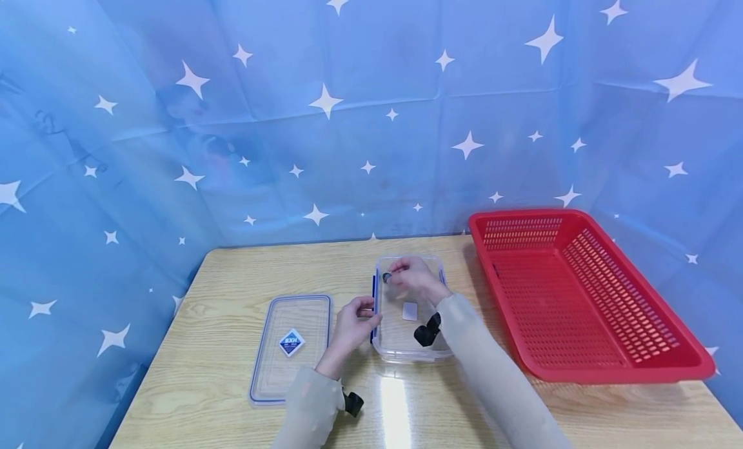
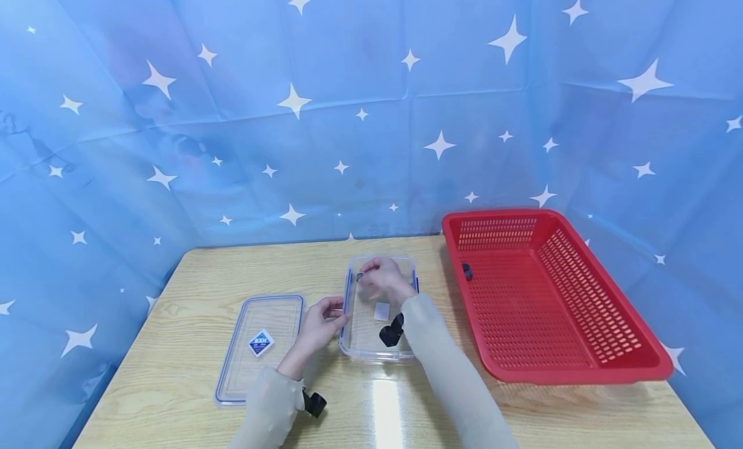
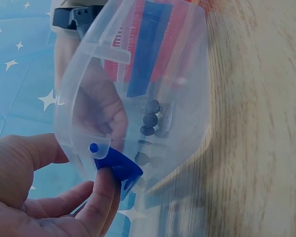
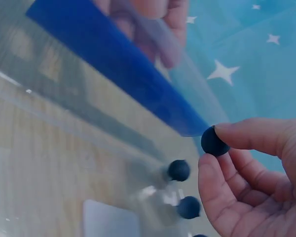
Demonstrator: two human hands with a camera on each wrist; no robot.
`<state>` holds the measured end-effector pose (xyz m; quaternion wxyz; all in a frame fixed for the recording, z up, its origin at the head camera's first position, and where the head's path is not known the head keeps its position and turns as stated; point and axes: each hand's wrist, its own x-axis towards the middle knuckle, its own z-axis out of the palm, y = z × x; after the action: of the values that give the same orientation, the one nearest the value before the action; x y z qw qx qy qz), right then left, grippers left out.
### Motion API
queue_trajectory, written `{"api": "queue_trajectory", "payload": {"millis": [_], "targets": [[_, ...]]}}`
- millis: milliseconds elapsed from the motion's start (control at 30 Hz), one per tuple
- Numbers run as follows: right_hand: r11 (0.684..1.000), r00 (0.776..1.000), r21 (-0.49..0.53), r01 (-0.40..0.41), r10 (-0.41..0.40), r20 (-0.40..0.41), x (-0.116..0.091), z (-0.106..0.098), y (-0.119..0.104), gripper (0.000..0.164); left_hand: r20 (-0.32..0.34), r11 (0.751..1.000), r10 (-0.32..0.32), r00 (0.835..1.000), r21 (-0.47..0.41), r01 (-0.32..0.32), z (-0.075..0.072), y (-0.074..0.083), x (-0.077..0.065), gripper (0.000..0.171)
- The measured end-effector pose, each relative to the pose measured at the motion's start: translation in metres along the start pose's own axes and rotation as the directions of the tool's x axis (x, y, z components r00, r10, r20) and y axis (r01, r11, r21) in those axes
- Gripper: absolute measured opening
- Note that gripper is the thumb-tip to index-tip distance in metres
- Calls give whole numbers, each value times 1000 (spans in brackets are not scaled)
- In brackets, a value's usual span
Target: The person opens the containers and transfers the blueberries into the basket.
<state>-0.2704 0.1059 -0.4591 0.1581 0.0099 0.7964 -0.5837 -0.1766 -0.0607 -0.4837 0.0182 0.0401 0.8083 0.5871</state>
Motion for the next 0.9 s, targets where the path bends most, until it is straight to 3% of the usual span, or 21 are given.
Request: {"api": "queue_trajectory", "payload": {"millis": [567,733,900], "targets": [[996,995,7,92,-92,-40,-17,-48,-37,37,12,1000,-15,1000,-12,15,1,0,0,36],[992,992,58,116,-113,-58,-25,-66,-48,38,15,1000,-18,1000,-11,19,1,0,0,37],[992,989,28,121,-117,-94,-31,-83,-56,38,15,1000,-21,1000,-4,21,1,-1,1,37]]}}
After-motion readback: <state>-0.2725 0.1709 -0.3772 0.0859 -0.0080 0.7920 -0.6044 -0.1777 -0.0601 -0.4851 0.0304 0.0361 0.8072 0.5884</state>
